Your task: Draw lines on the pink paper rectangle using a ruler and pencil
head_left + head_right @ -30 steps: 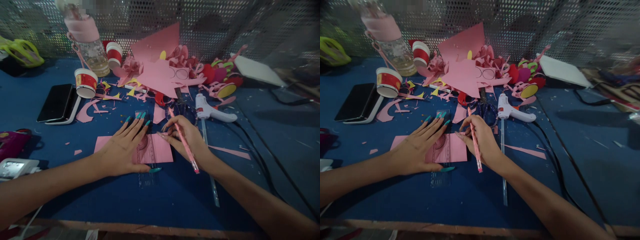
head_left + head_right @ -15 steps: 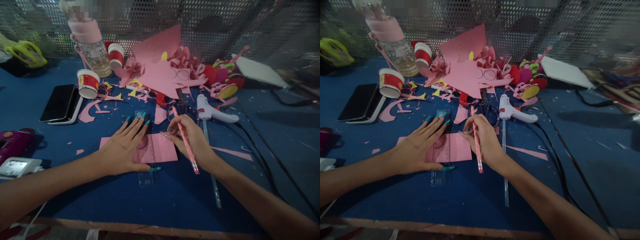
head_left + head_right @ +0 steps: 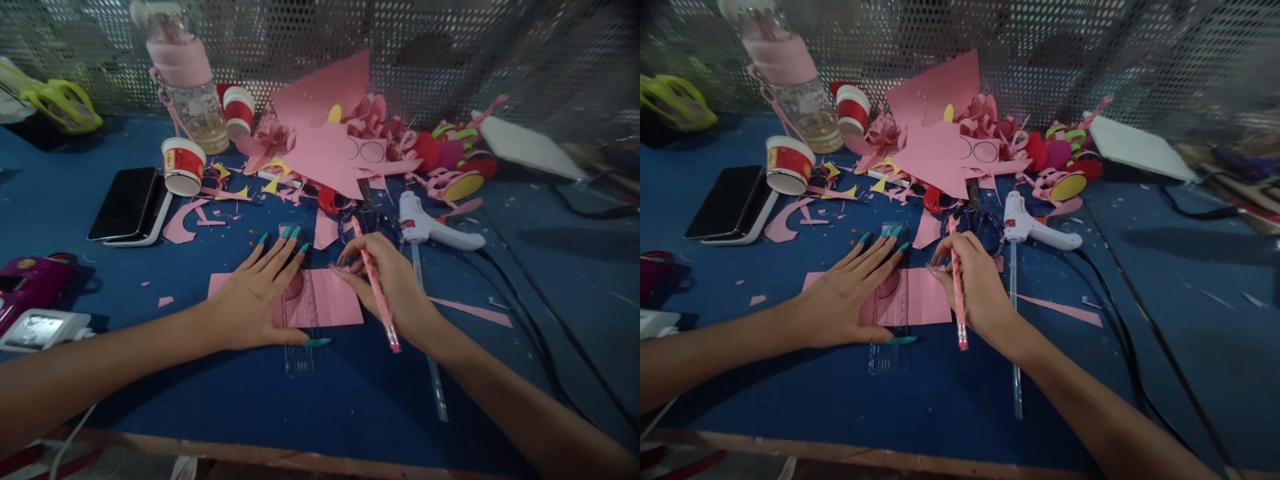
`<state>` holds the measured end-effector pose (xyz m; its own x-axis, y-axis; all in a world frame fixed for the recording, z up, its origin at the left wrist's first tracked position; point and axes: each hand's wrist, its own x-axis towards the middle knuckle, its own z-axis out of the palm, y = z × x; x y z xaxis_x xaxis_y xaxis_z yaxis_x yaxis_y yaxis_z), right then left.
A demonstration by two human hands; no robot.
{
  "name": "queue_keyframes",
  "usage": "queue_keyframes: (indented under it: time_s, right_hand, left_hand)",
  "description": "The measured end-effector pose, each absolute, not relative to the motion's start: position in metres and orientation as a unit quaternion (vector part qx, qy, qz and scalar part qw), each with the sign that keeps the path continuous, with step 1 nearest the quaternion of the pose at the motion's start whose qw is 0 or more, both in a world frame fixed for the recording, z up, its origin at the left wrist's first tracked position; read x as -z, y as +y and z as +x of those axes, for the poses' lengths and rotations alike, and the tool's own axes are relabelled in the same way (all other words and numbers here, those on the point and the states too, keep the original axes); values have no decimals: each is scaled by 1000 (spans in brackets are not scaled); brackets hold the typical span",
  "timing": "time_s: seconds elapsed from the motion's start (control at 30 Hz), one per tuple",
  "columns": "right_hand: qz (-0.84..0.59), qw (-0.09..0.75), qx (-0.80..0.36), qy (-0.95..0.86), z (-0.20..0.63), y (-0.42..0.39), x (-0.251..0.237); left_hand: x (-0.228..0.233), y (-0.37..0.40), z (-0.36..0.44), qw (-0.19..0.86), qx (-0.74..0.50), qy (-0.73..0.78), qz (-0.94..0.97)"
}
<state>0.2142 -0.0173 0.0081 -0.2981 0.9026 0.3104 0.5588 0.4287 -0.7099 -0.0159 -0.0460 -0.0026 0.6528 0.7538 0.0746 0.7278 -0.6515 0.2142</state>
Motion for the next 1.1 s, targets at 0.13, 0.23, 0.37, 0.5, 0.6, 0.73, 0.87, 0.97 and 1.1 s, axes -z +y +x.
queue_keyframes:
  time_s: [0.13,0.23,0.37,0.5,0.6,0.73,0.87,0.97,1.1]
  right_hand:
    - [-462,323,-215,-797,217,-16,-8]
    - [-451,318,-200,-810,219,-16,-7]
    - [-452,308,-184,-816,219,-16,-7]
    - [-460,307,-200,-809,219,-15,-9]
    - [-466,308,-224,-798,220,-15,-11]
    - [-471,367,-149,-789,220,-18,-20]
    - [-460,450,-104,-758,220,-23,-28]
    - [-461,488,-148,-726,221,-27,-28]
    - [-457,520,-201,-693,221,-29,-23]
  left_hand:
    - [1,-46,-13,87,-82,410,904]
    - [0,-46,-12,90,-80,404,907]
    - [0,-45,-10,91,-74,403,908]
    - [0,-45,-10,88,-80,405,907]
    - [1,-46,-11,84,-83,408,905]
    - [1,-46,-12,87,-81,410,904]
    - [1,-45,-12,94,-73,419,900]
    - [0,-44,-12,97,-61,421,900]
    - [-2,-44,-11,104,-50,425,898]
